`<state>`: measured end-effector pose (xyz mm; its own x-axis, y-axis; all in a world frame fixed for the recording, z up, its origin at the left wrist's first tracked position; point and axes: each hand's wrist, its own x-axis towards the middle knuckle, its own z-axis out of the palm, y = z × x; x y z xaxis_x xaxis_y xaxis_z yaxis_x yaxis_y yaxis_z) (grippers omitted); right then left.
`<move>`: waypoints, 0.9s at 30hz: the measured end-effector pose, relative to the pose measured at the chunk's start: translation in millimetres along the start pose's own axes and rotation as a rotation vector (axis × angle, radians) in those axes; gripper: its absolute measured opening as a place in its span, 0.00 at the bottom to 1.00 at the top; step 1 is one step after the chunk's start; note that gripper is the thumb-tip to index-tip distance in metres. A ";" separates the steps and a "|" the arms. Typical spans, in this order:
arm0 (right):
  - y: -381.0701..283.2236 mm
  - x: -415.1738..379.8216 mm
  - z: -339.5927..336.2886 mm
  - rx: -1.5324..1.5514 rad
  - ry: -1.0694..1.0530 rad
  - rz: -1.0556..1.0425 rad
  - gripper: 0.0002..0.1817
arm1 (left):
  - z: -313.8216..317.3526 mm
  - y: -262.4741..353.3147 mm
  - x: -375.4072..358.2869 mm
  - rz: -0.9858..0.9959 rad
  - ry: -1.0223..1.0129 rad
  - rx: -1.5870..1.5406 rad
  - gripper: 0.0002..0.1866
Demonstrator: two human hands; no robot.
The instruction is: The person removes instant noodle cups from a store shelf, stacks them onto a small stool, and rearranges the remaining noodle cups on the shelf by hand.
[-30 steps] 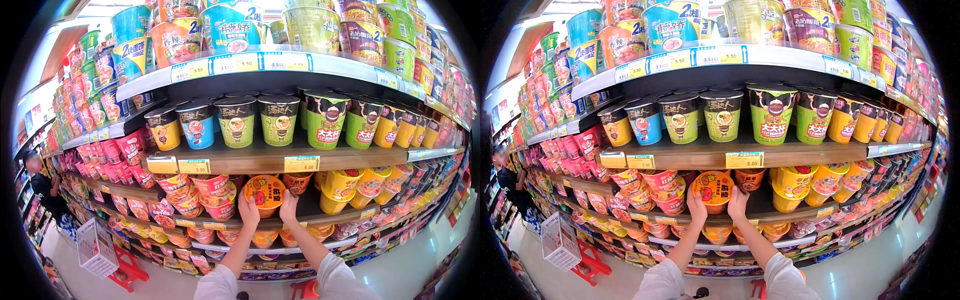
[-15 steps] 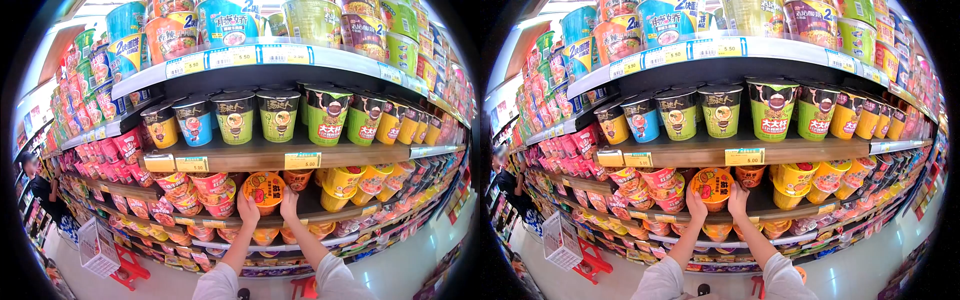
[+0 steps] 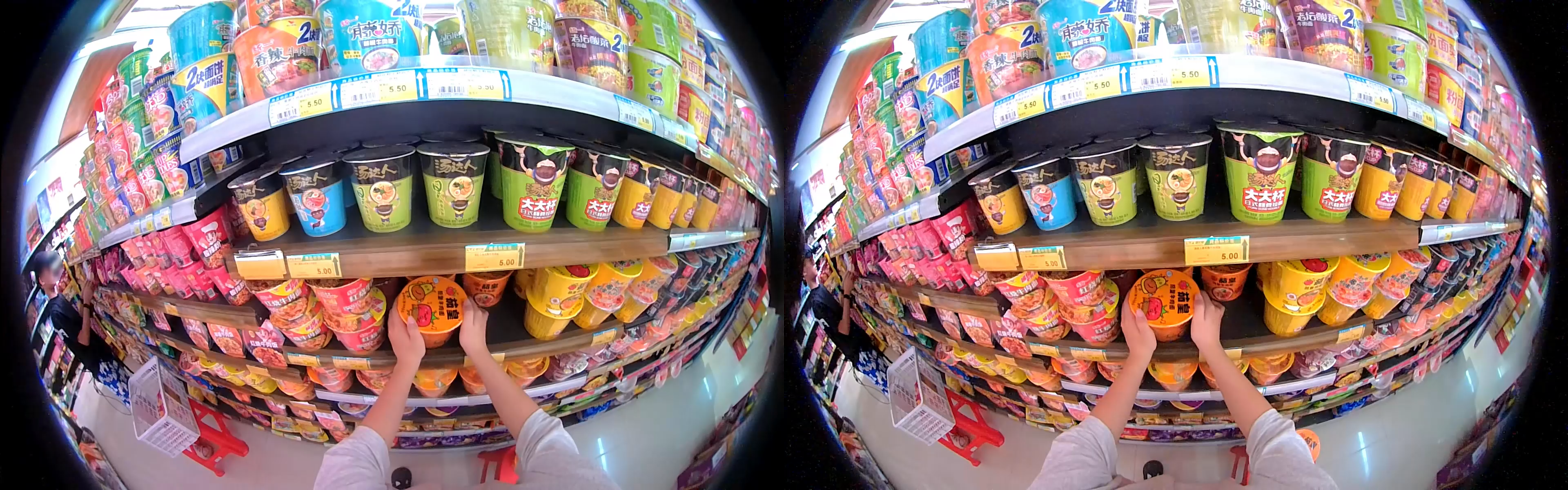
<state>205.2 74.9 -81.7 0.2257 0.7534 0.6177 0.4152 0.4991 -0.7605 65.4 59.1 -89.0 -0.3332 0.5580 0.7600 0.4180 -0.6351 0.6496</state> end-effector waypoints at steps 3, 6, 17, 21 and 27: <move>2.0 -1.2 0.0 -0.002 -0.005 0.010 0.22 | 0.0 -0.8 -0.7 0.000 -0.001 -0.014 0.24; 2.7 -1.5 0.4 -0.005 -0.002 0.027 0.22 | -0.8 1.2 0.2 0.001 -0.010 -0.032 0.24; -4.7 -0.1 -3.8 0.081 -0.001 0.009 0.23 | -1.7 -4.7 -2.5 -0.021 -0.030 0.000 0.23; -15.0 -0.8 -4.5 0.100 0.011 0.030 0.24 | -3.2 -1.0 -1.3 -0.008 -0.033 -0.008 0.23; -11.4 -2.7 -2.7 0.095 0.021 0.082 0.23 | -4.8 2.6 -0.4 -0.028 -0.046 -0.008 0.24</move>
<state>202.2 66.0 -74.2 0.2743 0.7844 0.5563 0.3098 0.4755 -0.8233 62.5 54.7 -87.5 -0.3054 0.5998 0.7396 0.4020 -0.6229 0.6711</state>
